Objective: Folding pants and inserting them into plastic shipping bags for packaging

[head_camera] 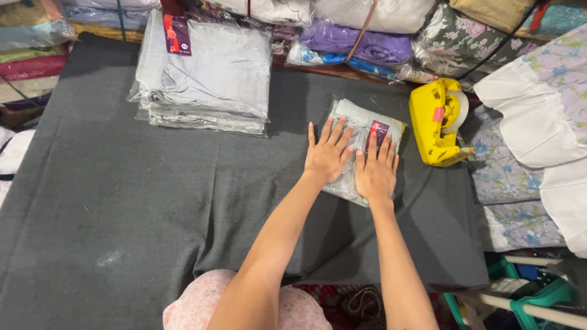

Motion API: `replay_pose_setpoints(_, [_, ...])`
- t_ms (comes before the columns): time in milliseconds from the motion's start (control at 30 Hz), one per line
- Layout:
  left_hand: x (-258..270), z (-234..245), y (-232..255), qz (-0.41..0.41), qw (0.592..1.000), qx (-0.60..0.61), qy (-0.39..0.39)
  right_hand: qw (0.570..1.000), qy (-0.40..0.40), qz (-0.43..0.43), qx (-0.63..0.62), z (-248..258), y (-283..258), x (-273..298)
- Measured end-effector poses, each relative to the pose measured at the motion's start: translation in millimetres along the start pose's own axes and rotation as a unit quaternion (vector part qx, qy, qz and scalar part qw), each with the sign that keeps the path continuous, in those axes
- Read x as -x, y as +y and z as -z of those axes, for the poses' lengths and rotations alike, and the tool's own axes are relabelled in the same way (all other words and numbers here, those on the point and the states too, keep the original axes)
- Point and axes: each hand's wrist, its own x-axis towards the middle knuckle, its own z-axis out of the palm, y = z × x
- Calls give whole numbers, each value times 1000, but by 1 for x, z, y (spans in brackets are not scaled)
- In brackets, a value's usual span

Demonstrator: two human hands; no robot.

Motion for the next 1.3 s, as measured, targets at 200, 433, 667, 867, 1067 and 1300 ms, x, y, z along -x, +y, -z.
replay_pose_setpoints(200, [-1,-2,0,0,1000,-4,-3,1000,-11,-5,12,6,-4,2])
replay_pose_setpoints(433, [-3,-2,0,2,1000,-13,-9,1000,-19,-11,21,5,-4,0])
replay_pose_setpoints(667, [-2,0,1,3,1000,-13,-18,999,-28,-14,28,4,-5,-1])
replay_pose_setpoints(867, [-1,2,1,2,1000,-13,-17,999,-31,-18,29,5,-7,0])
replay_pose_setpoints(1067, [-3,5,0,3,999,-4,-34,999,-27,-19,32,0,-3,-3])
replay_pose_setpoints(1300, [-58,-15,-26,81,814,569,89,993,90,-57,41,-9,-14,14])
